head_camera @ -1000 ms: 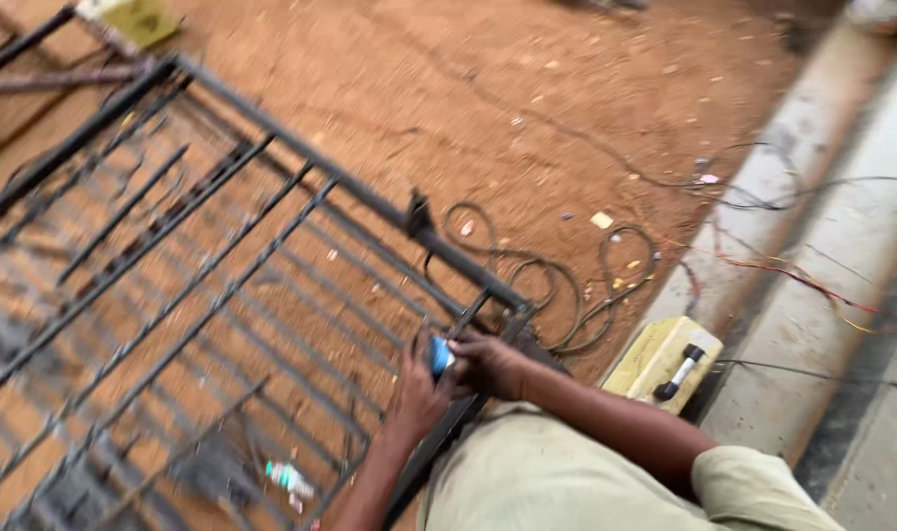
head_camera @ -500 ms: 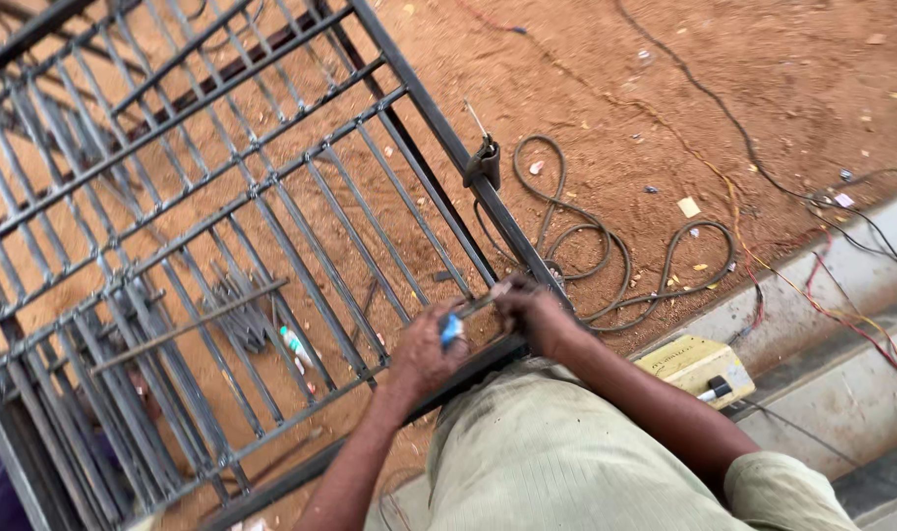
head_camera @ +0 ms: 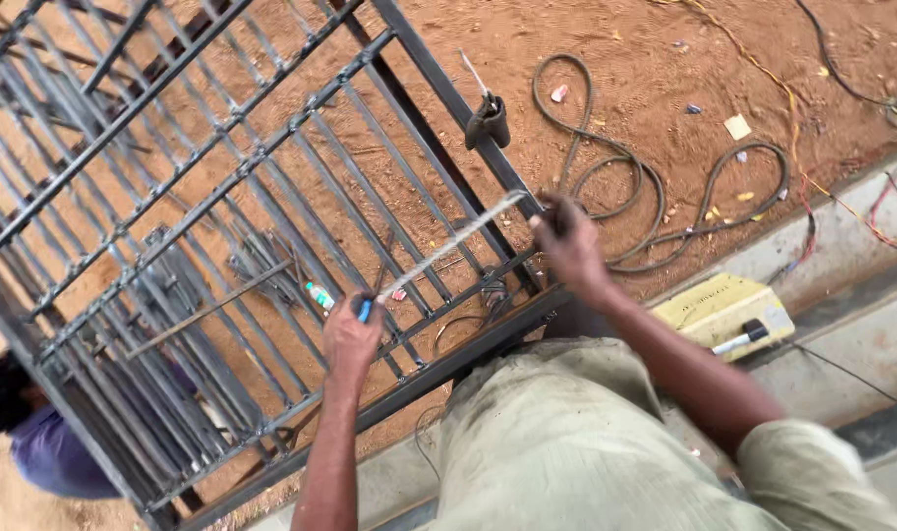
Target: The person measures a metal frame with a tape measure and welds metal rods to it using a welding torch. They repeatedly measure, position, and weld rods to the frame, with a coworker occasionally assisting by holding the frame.
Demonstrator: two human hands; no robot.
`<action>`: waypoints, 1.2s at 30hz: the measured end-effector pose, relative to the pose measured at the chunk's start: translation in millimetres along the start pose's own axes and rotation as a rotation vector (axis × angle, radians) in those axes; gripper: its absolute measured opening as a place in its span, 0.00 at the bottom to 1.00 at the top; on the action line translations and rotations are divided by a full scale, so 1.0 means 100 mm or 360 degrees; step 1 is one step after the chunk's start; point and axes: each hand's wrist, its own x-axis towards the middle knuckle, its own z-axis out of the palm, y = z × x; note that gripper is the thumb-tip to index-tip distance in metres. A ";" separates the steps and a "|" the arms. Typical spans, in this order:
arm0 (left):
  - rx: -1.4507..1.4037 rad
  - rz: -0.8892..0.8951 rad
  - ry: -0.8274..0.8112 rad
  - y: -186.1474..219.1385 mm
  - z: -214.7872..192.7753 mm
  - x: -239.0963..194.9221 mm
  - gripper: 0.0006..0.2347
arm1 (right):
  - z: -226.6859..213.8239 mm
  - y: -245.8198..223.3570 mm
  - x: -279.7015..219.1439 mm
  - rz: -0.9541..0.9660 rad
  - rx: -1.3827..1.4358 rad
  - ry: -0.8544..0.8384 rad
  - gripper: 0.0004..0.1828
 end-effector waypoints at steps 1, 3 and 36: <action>0.0020 -0.0154 -0.0084 -0.09 -0.02 0.00 0.11 | 0.10 0.03 -0.14 -0.0214 -0.0205 0.0093 0.22; 0.0064 -0.0237 -0.0108 -0.25 -0.02 -0.01 0.11 | 0.33 0.08 -0.43 -0.0624 -0.0602 0.0257 0.21; 0.0202 0.0173 0.0004 -0.43 0.23 0.19 0.11 | 0.77 0.09 -0.51 -0.0675 -0.1233 0.0467 0.13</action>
